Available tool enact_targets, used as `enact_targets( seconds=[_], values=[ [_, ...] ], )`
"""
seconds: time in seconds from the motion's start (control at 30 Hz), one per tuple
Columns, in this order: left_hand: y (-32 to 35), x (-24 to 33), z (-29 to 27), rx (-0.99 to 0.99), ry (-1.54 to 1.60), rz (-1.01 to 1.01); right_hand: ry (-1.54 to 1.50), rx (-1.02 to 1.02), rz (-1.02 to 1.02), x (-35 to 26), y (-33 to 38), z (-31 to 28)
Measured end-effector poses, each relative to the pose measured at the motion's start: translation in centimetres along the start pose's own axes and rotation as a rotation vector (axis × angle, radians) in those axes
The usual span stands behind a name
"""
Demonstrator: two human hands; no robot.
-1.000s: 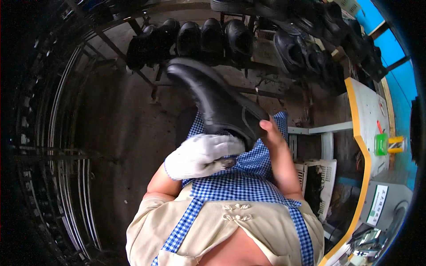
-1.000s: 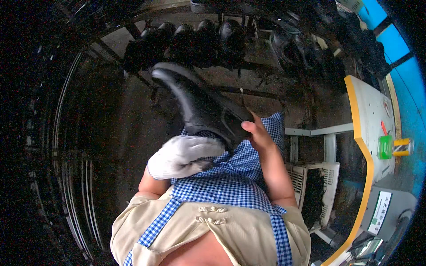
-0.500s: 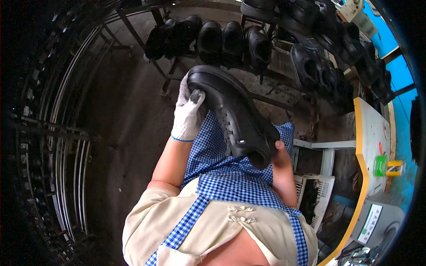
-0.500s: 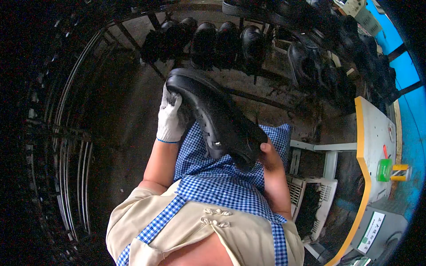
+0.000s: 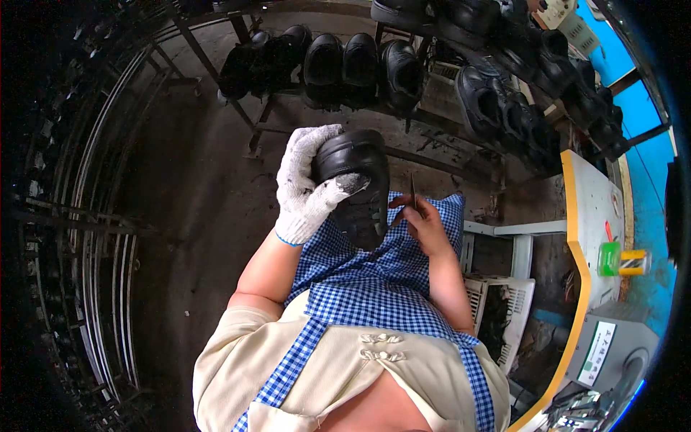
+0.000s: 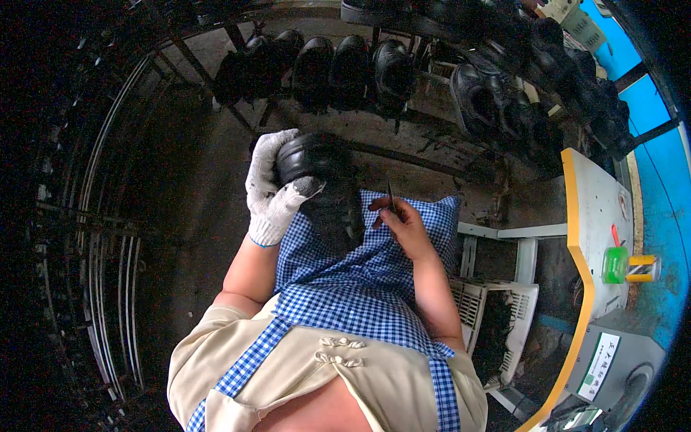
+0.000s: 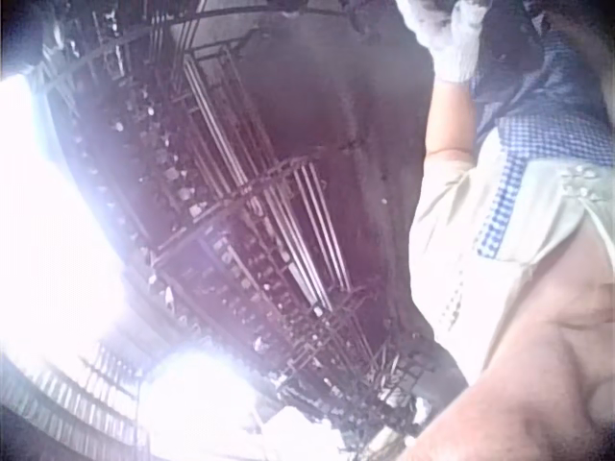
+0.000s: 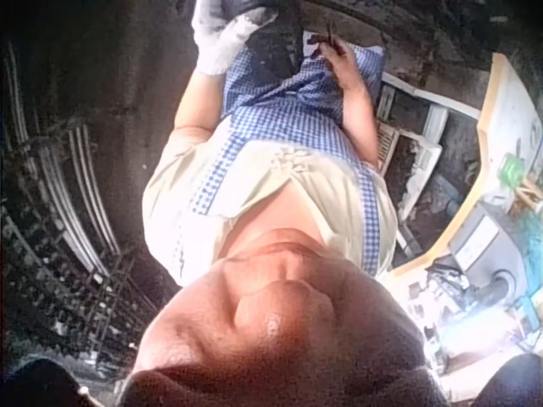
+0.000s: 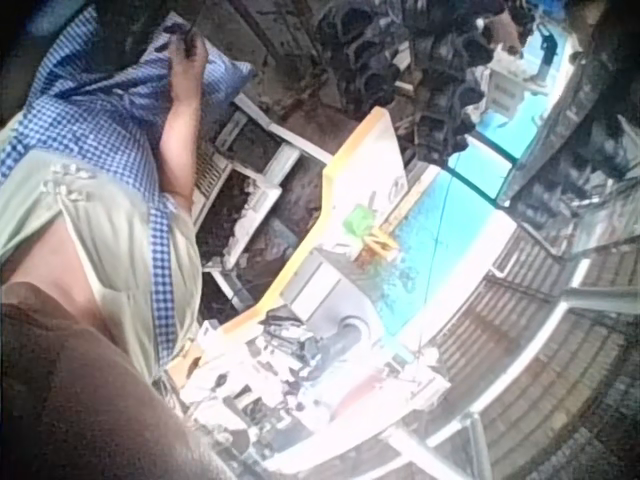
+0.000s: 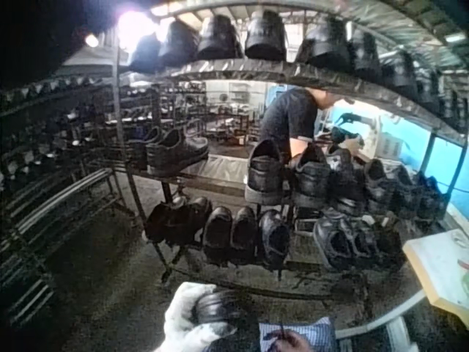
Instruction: The person uses a pointed metal tool to scrape and clean the seams and edges of black shoes. They handle the shoes one at a time, rotating them to access different areas, and place them back on a metal rack after treatment.
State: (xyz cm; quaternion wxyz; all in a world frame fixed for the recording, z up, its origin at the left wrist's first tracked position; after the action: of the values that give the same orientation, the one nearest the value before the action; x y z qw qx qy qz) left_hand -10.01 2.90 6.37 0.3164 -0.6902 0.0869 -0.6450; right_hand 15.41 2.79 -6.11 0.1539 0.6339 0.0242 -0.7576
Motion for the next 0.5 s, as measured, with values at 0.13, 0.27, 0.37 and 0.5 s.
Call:
enact_targets(
  seconds=[0.13,0.27,0.37,0.5],
  values=[
    [-0.1,-0.1,-0.2,0.016,0.105,-0.226,0.162,0.032,-0.041,-1.8,0.9,0.5],
    [-0.2,0.3,-0.3,0.009,0.175,-0.207,0.31,0.07,-0.327,-2.4,1.1,-0.1],
    [-0.9,0.1,-0.4,-0.231,-0.028,-0.04,0.549,0.111,-0.652,-7.4,1.8,1.4],
    [0.1,1.1,1.2,-0.254,0.043,-0.275,0.686,0.05,-0.861,-13.4,2.6,3.3]
  ],
)
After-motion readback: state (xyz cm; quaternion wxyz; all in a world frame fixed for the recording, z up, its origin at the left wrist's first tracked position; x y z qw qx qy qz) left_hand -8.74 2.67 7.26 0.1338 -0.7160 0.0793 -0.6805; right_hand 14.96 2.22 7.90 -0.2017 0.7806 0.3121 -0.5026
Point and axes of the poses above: each hand's wrist, its own y-axis away from the middle knuckle, its own z-axis out of the palm, x = y × z, the point moved 2 cm from there along -y, towards the middle knuckle, and after that the axes turned 8 degrees about x, right-handed, at the moved point
